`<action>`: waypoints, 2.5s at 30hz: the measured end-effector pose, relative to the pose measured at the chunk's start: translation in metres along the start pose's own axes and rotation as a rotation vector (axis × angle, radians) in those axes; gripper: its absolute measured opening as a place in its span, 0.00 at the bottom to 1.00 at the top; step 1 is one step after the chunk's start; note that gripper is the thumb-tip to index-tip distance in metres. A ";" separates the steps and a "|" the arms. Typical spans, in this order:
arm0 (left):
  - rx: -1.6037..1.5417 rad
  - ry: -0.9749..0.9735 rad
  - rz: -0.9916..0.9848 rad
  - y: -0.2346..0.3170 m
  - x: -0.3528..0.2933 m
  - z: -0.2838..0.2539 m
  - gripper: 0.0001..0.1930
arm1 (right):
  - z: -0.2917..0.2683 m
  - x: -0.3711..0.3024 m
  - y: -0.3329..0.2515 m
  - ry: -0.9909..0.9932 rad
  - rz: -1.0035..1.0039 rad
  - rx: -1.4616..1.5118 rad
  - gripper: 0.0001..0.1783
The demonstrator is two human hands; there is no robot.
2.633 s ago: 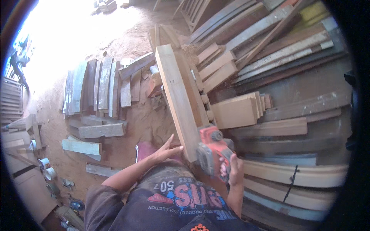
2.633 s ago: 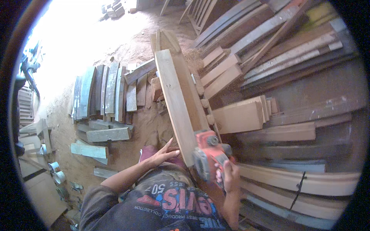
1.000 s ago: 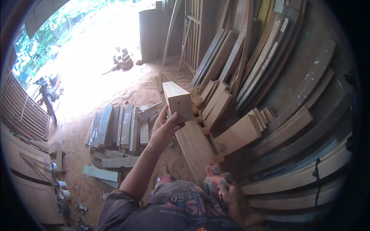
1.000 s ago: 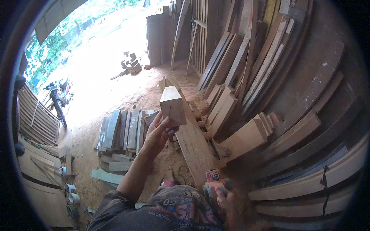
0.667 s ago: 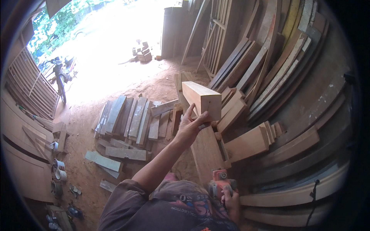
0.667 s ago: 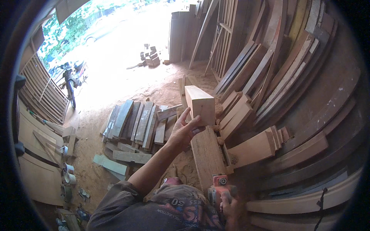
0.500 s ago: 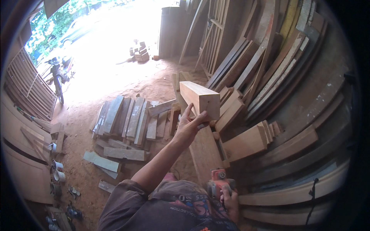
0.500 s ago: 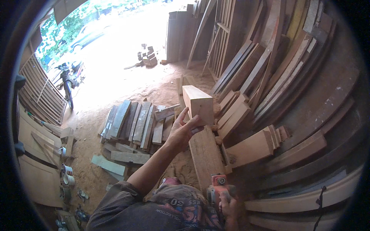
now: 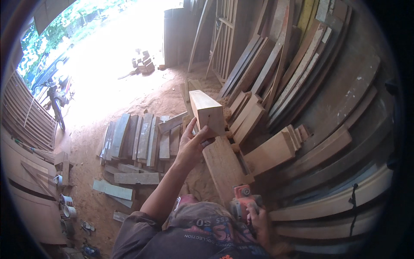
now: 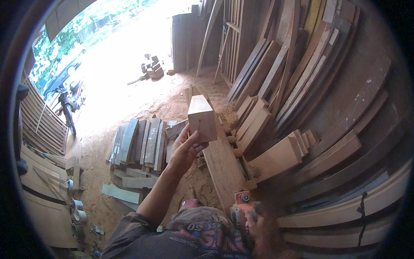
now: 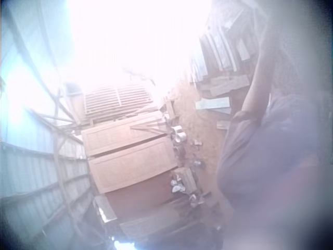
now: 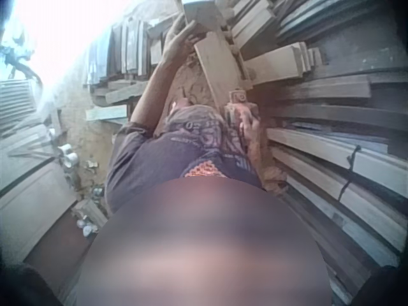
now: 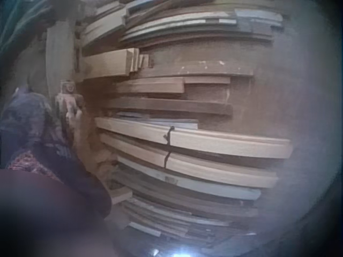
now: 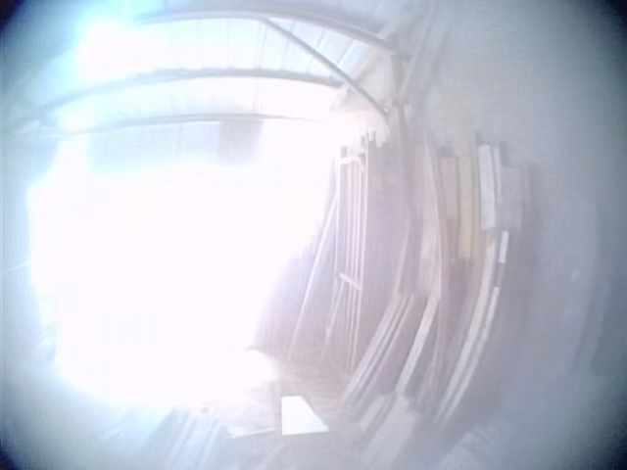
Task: The person uses a circular saw to cut a long wooden plank into smaller pieces. They then use a sander to smooth the edges of the cut pieces.
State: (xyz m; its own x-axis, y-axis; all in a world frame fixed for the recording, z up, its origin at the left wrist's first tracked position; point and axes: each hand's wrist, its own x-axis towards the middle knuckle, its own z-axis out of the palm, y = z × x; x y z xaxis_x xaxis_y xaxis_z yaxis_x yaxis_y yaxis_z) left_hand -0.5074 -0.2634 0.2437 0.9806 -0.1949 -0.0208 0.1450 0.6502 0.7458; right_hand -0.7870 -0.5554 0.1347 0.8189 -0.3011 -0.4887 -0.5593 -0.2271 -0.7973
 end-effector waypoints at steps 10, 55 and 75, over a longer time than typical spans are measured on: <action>0.087 -0.003 -0.012 0.012 -0.008 0.001 0.38 | 0.002 0.005 0.007 -0.004 -0.033 0.057 0.24; 0.174 0.019 -0.357 -0.075 -0.092 -0.072 0.45 | -0.003 -0.001 -0.022 -0.022 0.054 -0.097 0.28; 0.244 -0.072 -0.029 0.021 -0.016 0.011 0.36 | -0.008 0.017 0.014 -0.057 -0.023 -0.233 0.31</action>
State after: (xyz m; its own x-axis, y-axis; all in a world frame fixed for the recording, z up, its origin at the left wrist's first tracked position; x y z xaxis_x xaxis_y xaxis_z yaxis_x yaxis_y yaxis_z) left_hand -0.5216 -0.2547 0.2666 0.9633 -0.2682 -0.0038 0.1285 0.4491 0.8842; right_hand -0.7820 -0.5713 0.1181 0.8341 -0.2422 -0.4957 -0.5496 -0.4425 -0.7086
